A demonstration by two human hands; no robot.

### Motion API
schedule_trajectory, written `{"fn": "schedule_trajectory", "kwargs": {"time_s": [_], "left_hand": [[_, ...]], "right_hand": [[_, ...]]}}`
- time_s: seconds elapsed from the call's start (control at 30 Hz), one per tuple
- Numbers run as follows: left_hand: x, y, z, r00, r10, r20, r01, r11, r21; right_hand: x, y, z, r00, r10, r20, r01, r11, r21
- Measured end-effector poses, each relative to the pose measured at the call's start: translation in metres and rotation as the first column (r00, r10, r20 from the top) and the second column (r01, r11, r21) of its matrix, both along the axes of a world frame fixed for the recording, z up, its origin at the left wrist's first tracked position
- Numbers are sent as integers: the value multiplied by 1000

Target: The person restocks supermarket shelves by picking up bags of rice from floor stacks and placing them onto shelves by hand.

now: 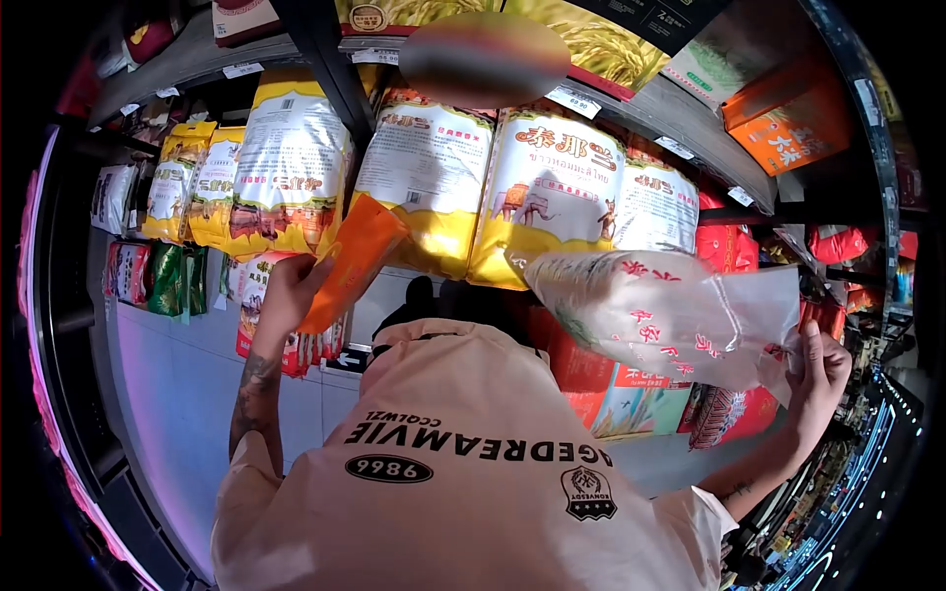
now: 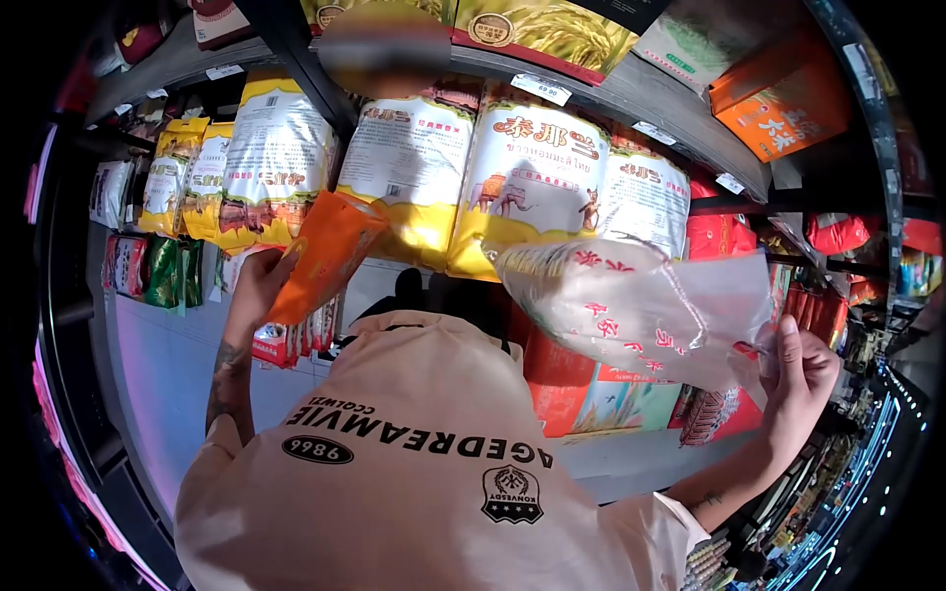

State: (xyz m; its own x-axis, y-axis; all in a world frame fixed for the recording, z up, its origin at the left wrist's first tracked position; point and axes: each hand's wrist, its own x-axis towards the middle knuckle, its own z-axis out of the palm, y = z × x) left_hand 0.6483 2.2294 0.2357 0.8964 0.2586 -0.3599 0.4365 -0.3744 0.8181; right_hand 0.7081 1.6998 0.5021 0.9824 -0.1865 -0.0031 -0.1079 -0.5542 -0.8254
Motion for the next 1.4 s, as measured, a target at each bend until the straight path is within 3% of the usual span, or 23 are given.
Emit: {"fn": "schedule_trajectory", "kwargs": {"time_s": [0.13,0.37,0.4,0.47,0.53,0.6,0.67,0.7,0.73,0.8,0.83,0.87,0.9,0.93,0.97,1.0,1.03,1.13,1.17,1.27,1.3,1.33,1.4], "left_hand": [[3,1,6,1000,-18,-13,18,999,34],[5,-4,-1,994,-104,11,104,994,43],[5,-8,1,993,-113,17,112,993,36],[7,-14,7,988,-154,-2,153,986,62],[9,-18,14,976,-218,-23,219,967,131],[12,-27,24,964,-265,-38,267,948,174],[16,-37,34,948,-310,-72,318,925,207],[16,-40,27,940,-342,-1,335,918,214],[20,-50,34,945,-324,-34,324,924,203],[29,-69,48,955,-280,-93,289,953,96],[32,-80,56,962,-267,-57,270,961,53],[35,-90,63,968,-252,-22,252,968,7],[37,-98,72,972,-234,13,235,971,-40],[40,-106,84,970,-244,-4,242,966,-95],[42,-113,98,968,-251,-22,245,958,-151],[42,-118,104,965,-259,-39,245,947,-209],[44,-119,103,952,-303,48,306,940,-153],[47,-123,97,946,-319,65,325,924,-200],[51,-124,89,920,-379,96,390,911,-138],[60,-125,97,870,-466,161,485,867,-113],[63,-124,106,878,-389,278,448,873,-193],[69,-116,110,843,-314,438,387,918,-86],[83,-87,97,826,-119,551,256,950,-178]], "right_hand": [[5,-17,-21,985,-128,114,135,989,-59],[25,-107,-24,940,-284,188,284,958,28],[35,-98,-27,896,-366,250,377,926,3],[53,-131,-40,908,-362,212,377,926,-34],[76,-165,-69,950,-218,223,248,962,-118],[94,-169,-96,975,-222,0,216,945,-246],[110,-168,-139,986,125,112,-17,736,-677],[113,-132,-133,976,121,180,51,678,-733],[118,-87,-122,944,244,222,12,648,-762],[102,45,-95,838,457,298,-180,747,-640],[90,93,-94,755,613,234,-388,705,-593],[80,131,-109,635,752,177,-617,631,-471],[68,167,-115,518,852,75,-829,522,-202],[60,189,-156,395,905,159,-871,424,-248],[61,217,-152,230,972,-56,-972,226,-59],[53,240,-160,242,951,-194,-952,271,141],[49,254,-166,258,901,-348,-958,285,27],[46,252,-171,302,861,-409,-923,371,99],[44,246,-177,329,869,-368,-901,406,153],[38,230,-180,421,864,-275,-892,450,46],[39,225,-178,462,858,-222,-873,484,55],[36,219,-172,471,845,-252,-868,496,42],[37,211,-142,477,827,-296,-866,499,-1]]}}
